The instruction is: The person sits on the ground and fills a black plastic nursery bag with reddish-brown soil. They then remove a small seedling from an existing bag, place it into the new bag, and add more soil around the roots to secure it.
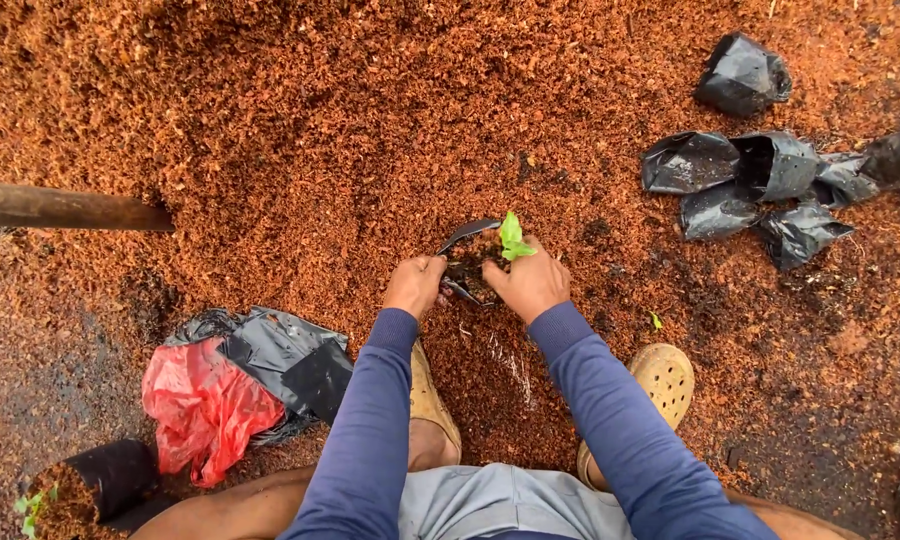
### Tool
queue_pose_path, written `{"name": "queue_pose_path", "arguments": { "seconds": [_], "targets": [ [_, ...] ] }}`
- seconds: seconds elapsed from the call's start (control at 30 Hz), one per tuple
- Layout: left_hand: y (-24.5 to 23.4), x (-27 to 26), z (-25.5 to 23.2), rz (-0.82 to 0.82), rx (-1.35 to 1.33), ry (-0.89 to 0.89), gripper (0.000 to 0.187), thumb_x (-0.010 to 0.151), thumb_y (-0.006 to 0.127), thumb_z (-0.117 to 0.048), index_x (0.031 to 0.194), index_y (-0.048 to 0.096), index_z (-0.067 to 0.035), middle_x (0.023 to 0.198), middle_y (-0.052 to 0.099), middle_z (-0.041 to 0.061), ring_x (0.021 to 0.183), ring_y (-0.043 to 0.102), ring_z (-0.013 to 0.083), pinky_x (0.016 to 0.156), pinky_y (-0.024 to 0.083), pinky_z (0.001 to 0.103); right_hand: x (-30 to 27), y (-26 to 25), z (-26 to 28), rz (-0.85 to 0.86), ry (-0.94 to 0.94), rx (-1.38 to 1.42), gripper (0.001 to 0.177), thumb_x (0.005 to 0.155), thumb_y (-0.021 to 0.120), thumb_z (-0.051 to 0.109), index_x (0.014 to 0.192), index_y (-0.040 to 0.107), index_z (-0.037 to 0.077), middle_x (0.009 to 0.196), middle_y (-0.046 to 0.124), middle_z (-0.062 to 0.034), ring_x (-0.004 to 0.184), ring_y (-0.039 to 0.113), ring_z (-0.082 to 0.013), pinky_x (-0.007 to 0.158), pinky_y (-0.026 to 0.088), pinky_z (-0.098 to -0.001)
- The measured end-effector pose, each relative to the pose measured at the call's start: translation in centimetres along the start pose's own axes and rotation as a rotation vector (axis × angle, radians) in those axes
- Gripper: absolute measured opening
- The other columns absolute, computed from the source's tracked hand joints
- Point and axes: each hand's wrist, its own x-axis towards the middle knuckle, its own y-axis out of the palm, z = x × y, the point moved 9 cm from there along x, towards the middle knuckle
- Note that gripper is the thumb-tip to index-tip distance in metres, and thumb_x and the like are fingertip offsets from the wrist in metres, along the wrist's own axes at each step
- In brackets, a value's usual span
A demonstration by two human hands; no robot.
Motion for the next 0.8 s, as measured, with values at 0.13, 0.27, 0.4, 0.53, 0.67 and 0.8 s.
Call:
{"name": "queue_pose_path", "arguments": {
  "seconds": [0.13, 0.27, 0.4, 0.53, 0.67, 0.8],
  "targets": [
    [-0.1, -4.2, -4.2, 0.104, -0.156, -0.073, 0.038, 0.093, 0.062, -0.034, 0.102, 0.072, 0.002, 0.083, 0.075, 0.019, 0.065, 0.074, 0.0179, 0.051, 0.062, 0.027, -1.6, -1.2, 1.5, -0.008, -0.067, 0.064, 0.069, 0.096, 0.063, 0.049, 0.148, 0.043, 0.007, 0.131, 0.063, -0.0230, 0.115, 0.066, -0.0428, 0.097, 0.054, -0.0603],
    [-0.2, -6.1, -4.7, 0.185, -0.150, -0.124, 0.046, 0.094, 0.063, -0.026, 0.123, 0.060, 0.011, 0.105, 0.072, 0.025, 0.077, 0.072, 0.0166, 0.059, 0.064, 0.024, -4.5, -3.8, 3.4, 0.181, -0.267, 0.076, 0.077, 0.093, 0.064, 0.040, 0.157, 0.033, 0.010, 0.147, 0.052, -0.0235, 0.133, 0.053, -0.0476, 0.109, 0.042, -0.0652],
    [0.0, -8.1, -5.8, 0.284, -0.126, -0.184, 0.041, 0.093, 0.065, -0.030, 0.110, 0.063, 0.008, 0.104, 0.074, 0.024, 0.082, 0.075, 0.0207, 0.065, 0.066, 0.030, -2.7, -2.6, 0.7, 0.188, -0.313, -0.004, 0.071, 0.092, 0.066, 0.029, 0.156, 0.036, 0.018, 0.141, 0.060, -0.0186, 0.131, 0.056, -0.0450, 0.107, 0.045, -0.0636],
    [3.1, -6.2, -1.5, 0.278, -0.190, -0.205, 0.041, 0.098, 0.059, -0.030, 0.113, 0.064, 0.008, 0.119, 0.069, 0.028, 0.087, 0.077, 0.0228, 0.067, 0.070, 0.034, -4.1, -2.8, 2.1, 0.127, -0.245, -0.054, 0.056, 0.095, 0.057, 0.043, 0.148, 0.044, 0.029, 0.136, 0.064, -0.0118, 0.126, 0.061, -0.0407, 0.105, 0.047, -0.0601],
    [2.9, -5.5, -1.7, 0.200, -0.093, -0.103, 0.034, 0.100, 0.057, -0.034, 0.085, 0.063, -0.004, 0.080, 0.065, 0.013, 0.071, 0.068, 0.0197, 0.063, 0.065, 0.036, -4.7, -1.7, 2.7, 0.138, -0.263, 0.050, 0.067, 0.092, 0.067, 0.041, 0.152, 0.040, 0.024, 0.137, 0.061, -0.0195, 0.125, 0.061, -0.0457, 0.105, 0.046, -0.0646],
    [3.5, -3.2, 0.8, 0.194, -0.093, -0.094, 0.034, 0.101, 0.058, -0.036, 0.096, 0.071, -0.005, 0.085, 0.071, 0.013, 0.074, 0.072, 0.0197, 0.067, 0.065, 0.038, -3.1, -0.2, 1.6, 0.062, -0.202, -0.105, 0.080, 0.088, 0.071, 0.050, 0.154, 0.036, 0.020, 0.147, 0.052, -0.0162, 0.119, 0.062, -0.0476, 0.101, 0.048, -0.0644]
  ]
}}
